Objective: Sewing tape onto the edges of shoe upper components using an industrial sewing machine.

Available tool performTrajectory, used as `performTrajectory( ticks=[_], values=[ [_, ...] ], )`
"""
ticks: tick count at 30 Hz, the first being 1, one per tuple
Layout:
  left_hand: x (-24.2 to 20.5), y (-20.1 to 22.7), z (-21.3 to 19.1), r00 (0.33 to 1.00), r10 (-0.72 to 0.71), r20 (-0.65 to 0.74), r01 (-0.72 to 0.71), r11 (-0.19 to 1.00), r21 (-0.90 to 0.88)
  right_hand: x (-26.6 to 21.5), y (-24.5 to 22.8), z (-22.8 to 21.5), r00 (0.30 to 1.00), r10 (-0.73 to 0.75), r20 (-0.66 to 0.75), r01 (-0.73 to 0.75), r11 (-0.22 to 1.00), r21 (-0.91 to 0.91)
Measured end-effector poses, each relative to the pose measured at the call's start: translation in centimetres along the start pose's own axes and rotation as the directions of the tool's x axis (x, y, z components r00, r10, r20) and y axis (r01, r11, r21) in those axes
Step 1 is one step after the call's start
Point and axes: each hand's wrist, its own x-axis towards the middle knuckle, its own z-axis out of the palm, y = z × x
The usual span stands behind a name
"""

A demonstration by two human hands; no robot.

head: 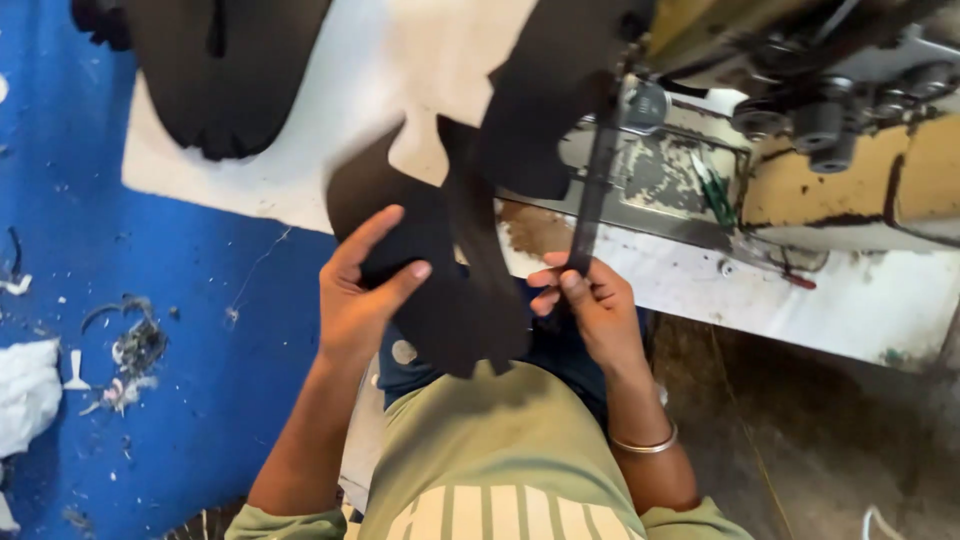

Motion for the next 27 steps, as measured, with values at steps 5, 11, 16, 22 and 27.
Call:
performTrajectory(
  ticks=[5,11,16,22,27],
  values=[
    [2.7,-1.6,6.7,0.837,0.440,0.325,-0.529,0.500,0.686,-0.9,-1.0,-0.7,0.988,0.083,0.132,-0.106,0.979,0.176],
    [6.4,-3.3,12.3,0.884,0.319,0.343,-0.462,0.711,0.530,-1.7,-2.5,-1.5,0.959,0.061,0.276,-0.155,0.929,0.336],
    [8.1,-2.8,13.5,0.890,0.306,0.339,-0.443,0.759,0.477,-1.2,-3.0,-0.7,0.947,0.040,0.319,-0.120,0.965,0.234],
    [8.9,-3.0,13.3,0.897,0.285,0.337,-0.424,0.765,0.484,-0.5,-2.5,-0.2,0.933,0.071,0.353,-0.155,0.964,0.216],
    [9.5,-3.5,13.3,0.898,0.291,0.330,-0.419,0.795,0.438,-0.2,-2.1,-0.1,0.934,0.101,0.342,-0.172,0.968,0.184]
  ],
)
